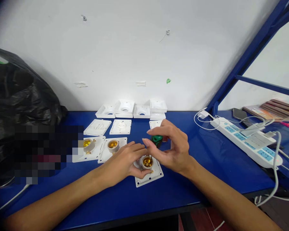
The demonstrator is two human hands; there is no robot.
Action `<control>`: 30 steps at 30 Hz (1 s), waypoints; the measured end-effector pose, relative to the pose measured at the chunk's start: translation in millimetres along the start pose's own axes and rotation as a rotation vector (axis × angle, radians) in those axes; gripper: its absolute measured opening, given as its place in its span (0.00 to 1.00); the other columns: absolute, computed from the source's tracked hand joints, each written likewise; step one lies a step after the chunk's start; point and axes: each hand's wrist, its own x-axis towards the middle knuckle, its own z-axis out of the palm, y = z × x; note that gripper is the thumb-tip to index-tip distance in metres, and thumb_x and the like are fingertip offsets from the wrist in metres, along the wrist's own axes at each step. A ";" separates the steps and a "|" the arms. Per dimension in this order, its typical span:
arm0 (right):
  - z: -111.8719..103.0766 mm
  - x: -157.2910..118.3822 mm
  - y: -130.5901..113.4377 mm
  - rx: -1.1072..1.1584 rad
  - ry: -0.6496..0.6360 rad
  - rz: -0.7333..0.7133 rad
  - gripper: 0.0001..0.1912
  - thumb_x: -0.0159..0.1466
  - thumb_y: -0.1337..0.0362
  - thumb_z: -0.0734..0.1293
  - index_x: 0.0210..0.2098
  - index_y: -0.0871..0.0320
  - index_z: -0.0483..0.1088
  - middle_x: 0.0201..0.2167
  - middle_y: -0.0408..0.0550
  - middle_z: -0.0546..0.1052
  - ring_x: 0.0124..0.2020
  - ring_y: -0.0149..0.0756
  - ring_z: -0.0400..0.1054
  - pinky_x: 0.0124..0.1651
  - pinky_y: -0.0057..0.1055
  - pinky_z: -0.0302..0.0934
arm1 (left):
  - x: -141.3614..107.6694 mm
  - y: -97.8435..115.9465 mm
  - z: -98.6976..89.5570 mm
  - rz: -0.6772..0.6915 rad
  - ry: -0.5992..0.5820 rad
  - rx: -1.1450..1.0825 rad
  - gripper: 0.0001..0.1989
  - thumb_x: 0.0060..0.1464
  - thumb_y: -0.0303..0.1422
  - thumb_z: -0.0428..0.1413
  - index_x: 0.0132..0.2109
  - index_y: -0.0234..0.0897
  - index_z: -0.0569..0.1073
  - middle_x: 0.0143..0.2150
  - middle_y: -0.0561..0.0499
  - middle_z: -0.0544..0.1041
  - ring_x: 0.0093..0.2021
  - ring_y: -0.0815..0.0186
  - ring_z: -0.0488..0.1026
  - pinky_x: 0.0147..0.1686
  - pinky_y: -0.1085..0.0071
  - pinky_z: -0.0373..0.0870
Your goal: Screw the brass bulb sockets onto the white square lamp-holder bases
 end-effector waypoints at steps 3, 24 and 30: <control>-1.7 -0.7 1.0 0.000 -0.020 -0.026 0.16 0.68 0.65 0.68 0.55 0.48 0.74 0.29 0.43 0.76 0.25 0.36 0.65 0.25 0.36 0.61 | 0.1 -0.9 0.6 0.002 0.004 0.011 0.15 0.58 0.44 0.66 0.43 0.38 0.75 0.37 0.54 0.77 0.39 0.60 0.76 0.43 0.63 0.64; -3.2 -0.4 -4.0 0.265 -0.216 0.103 0.20 0.72 0.71 0.61 0.60 0.53 0.71 0.42 0.51 0.79 0.42 0.41 0.73 0.38 0.40 0.69 | -0.1 -0.6 0.6 0.009 0.012 0.013 0.16 0.57 0.44 0.67 0.42 0.37 0.75 0.38 0.53 0.78 0.40 0.58 0.77 0.44 0.63 0.65; -0.7 1.2 0.0 0.121 -0.090 0.030 0.18 0.65 0.69 0.71 0.54 0.52 0.74 0.31 0.44 0.74 0.30 0.36 0.65 0.29 0.35 0.61 | 0.4 -0.1 -0.4 0.000 -0.010 -0.002 0.17 0.58 0.43 0.67 0.45 0.37 0.75 0.41 0.52 0.79 0.43 0.58 0.77 0.46 0.62 0.65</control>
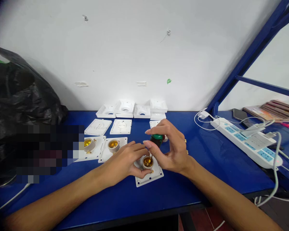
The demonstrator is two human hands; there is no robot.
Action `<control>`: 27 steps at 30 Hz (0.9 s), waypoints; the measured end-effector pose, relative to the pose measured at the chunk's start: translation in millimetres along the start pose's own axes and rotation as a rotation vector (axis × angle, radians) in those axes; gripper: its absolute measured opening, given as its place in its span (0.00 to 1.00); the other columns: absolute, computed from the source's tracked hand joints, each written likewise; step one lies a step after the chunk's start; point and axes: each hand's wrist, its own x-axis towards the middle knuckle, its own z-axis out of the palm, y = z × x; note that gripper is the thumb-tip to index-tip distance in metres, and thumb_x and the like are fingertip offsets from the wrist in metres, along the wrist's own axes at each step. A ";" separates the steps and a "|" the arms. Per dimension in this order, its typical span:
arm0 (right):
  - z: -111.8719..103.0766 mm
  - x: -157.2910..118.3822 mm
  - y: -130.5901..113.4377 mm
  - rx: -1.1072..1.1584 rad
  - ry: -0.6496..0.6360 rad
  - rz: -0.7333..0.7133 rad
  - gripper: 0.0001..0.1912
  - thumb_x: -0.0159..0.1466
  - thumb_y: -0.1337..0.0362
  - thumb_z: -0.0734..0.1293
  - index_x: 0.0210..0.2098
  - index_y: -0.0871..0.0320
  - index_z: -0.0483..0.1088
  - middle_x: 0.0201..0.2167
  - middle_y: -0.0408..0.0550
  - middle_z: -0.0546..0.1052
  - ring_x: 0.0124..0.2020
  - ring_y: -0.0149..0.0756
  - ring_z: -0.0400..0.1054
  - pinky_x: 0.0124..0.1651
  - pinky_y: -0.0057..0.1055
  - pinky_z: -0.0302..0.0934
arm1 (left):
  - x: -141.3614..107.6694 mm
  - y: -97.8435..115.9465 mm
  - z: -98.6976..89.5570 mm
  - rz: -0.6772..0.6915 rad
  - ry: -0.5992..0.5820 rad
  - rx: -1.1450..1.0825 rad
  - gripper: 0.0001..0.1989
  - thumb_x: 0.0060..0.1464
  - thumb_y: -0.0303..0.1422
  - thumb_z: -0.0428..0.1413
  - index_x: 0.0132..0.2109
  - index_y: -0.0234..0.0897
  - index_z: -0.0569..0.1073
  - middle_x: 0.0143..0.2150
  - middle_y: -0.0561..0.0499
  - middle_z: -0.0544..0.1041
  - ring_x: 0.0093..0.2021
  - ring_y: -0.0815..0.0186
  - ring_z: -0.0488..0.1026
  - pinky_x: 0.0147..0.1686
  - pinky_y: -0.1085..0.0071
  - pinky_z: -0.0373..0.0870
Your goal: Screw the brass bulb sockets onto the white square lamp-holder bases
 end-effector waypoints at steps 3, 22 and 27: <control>-1.0 0.3 0.0 0.021 -0.028 -0.004 0.19 0.67 0.70 0.69 0.57 0.54 0.74 0.34 0.46 0.76 0.33 0.37 0.67 0.32 0.36 0.63 | 0.0 -0.2 0.5 -0.002 0.008 0.016 0.16 0.57 0.44 0.68 0.43 0.38 0.75 0.39 0.53 0.79 0.40 0.58 0.77 0.45 0.63 0.64; 1.0 -4.8 -0.4 0.174 -0.065 0.121 0.21 0.71 0.72 0.65 0.61 0.52 0.72 0.48 0.50 0.80 0.48 0.42 0.75 0.44 0.42 0.69 | -0.4 -1.2 2.5 0.012 0.033 0.016 0.16 0.57 0.45 0.67 0.41 0.38 0.74 0.36 0.54 0.77 0.36 0.61 0.75 0.42 0.64 0.63; -1.0 -3.1 -3.0 0.226 -0.084 0.139 0.21 0.69 0.74 0.66 0.59 0.52 0.73 0.44 0.48 0.80 0.44 0.38 0.74 0.42 0.39 0.69 | -1.2 -1.9 1.3 0.013 0.032 -0.003 0.17 0.57 0.45 0.67 0.44 0.38 0.75 0.38 0.54 0.77 0.39 0.60 0.76 0.44 0.64 0.64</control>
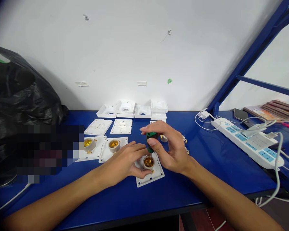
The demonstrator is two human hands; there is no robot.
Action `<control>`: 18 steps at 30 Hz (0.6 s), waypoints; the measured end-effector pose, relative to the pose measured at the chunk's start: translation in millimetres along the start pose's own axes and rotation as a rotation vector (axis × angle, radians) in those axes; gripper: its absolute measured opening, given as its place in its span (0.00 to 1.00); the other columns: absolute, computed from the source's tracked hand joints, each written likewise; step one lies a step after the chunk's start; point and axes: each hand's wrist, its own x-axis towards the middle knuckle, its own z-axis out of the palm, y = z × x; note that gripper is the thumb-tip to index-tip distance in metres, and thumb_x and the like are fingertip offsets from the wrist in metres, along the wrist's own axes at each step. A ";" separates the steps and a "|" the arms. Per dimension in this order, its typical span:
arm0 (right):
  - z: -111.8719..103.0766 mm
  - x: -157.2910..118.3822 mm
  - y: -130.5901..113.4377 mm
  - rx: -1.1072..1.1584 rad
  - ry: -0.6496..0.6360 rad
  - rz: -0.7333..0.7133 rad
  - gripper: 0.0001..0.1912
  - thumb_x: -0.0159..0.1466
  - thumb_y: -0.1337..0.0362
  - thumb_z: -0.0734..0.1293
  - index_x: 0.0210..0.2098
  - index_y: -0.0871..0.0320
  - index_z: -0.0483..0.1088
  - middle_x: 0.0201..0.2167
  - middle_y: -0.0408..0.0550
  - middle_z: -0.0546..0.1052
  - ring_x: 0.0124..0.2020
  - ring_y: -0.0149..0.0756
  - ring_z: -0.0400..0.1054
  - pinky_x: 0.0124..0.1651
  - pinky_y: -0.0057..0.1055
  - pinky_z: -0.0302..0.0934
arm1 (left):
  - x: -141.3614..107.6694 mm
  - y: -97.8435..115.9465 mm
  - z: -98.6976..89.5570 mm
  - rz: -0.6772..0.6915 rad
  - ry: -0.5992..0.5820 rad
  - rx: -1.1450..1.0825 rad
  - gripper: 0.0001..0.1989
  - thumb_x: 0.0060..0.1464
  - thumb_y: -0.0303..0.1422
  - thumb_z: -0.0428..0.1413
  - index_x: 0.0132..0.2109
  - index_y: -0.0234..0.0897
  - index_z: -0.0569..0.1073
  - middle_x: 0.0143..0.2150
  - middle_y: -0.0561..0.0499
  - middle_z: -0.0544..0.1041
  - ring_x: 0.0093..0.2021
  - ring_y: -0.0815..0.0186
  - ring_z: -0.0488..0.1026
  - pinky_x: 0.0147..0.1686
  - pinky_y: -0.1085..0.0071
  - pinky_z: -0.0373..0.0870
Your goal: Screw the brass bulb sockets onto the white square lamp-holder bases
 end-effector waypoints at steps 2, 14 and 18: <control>-1.2 0.3 -1.0 0.028 -0.001 0.019 0.20 0.69 0.74 0.65 0.58 0.53 0.73 0.43 0.48 0.79 0.43 0.38 0.74 0.40 0.38 0.70 | 0.2 -0.4 -1.9 0.002 -0.008 -0.035 0.17 0.57 0.45 0.67 0.45 0.38 0.75 0.39 0.53 0.77 0.39 0.60 0.75 0.44 0.65 0.63; -4.4 5.8 2.3 -0.087 0.099 -0.020 0.15 0.64 0.74 0.69 0.48 0.53 0.75 0.34 0.44 0.76 0.33 0.35 0.68 0.33 0.36 0.63 | 1.7 3.1 -11.5 -0.045 -0.075 -0.204 0.14 0.57 0.40 0.68 0.40 0.39 0.73 0.36 0.55 0.77 0.36 0.64 0.73 0.42 0.67 0.63; -0.6 7.0 -1.2 -0.130 0.128 -0.096 0.14 0.61 0.76 0.72 0.43 0.54 0.75 0.30 0.42 0.76 0.27 0.33 0.63 0.29 0.36 0.57 | 2.1 4.7 -13.5 -0.062 -0.089 -0.200 0.13 0.57 0.41 0.67 0.39 0.39 0.73 0.36 0.54 0.77 0.37 0.62 0.73 0.42 0.67 0.64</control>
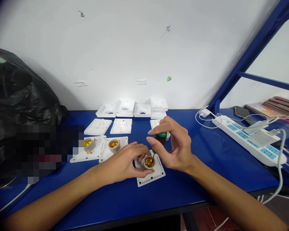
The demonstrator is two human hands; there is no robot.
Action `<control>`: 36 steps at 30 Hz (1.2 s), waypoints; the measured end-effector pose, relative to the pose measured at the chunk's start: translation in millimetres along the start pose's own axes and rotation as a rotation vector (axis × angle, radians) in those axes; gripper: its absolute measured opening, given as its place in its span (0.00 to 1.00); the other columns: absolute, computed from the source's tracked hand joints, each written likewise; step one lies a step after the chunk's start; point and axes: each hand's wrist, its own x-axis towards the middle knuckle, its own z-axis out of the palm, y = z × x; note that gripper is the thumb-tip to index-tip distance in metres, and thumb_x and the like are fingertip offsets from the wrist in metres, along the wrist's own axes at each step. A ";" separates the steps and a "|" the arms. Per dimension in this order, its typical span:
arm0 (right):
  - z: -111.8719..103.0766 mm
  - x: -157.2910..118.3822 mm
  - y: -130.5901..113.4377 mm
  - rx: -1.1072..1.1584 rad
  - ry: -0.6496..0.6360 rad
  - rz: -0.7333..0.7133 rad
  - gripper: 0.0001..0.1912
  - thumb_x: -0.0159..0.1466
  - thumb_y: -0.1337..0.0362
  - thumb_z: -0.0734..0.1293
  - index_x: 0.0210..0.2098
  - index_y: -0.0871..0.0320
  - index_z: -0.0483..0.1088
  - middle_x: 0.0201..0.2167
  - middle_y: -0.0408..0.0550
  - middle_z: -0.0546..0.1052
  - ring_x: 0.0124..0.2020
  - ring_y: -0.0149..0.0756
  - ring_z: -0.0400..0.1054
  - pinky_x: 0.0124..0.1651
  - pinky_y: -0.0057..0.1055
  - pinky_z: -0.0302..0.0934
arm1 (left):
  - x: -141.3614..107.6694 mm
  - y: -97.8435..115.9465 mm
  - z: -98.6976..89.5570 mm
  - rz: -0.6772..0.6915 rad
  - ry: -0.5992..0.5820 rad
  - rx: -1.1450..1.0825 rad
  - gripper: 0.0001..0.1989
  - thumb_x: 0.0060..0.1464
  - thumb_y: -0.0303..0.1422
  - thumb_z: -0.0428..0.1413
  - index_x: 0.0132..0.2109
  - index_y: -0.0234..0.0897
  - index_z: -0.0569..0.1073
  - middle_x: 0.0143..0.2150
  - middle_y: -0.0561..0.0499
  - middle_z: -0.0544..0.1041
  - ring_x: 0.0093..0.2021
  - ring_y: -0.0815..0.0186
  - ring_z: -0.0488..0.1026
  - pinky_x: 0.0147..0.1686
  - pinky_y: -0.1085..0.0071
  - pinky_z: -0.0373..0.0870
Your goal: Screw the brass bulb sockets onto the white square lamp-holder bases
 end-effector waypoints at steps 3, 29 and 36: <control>2.0 -0.8 -3.5 -0.061 0.012 -0.045 0.14 0.59 0.76 0.73 0.41 0.54 0.74 0.28 0.41 0.76 0.25 0.33 0.61 0.28 0.36 0.57 | -0.3 -0.5 0.1 -0.007 0.003 -0.010 0.12 0.57 0.40 0.67 0.41 0.40 0.74 0.36 0.55 0.76 0.38 0.62 0.73 0.40 0.67 0.65; -2.3 -4.2 5.0 -0.181 0.037 -0.050 0.08 0.65 0.67 0.72 0.44 0.52 0.77 0.29 0.43 0.79 0.23 0.32 0.64 0.26 0.34 0.59 | -2.4 -2.8 -0.1 -0.045 0.017 -0.004 0.15 0.55 0.43 0.68 0.39 0.40 0.74 0.32 0.56 0.71 0.34 0.65 0.70 0.35 0.70 0.64; -2.7 -6.9 12.2 -0.227 0.046 -0.083 0.15 0.69 0.63 0.68 0.55 0.49 0.75 0.29 0.42 0.76 0.24 0.34 0.64 0.27 0.35 0.61 | -3.9 3.4 -1.8 0.010 0.010 0.077 0.13 0.58 0.39 0.66 0.38 0.40 0.70 0.33 0.56 0.73 0.36 0.63 0.71 0.38 0.68 0.66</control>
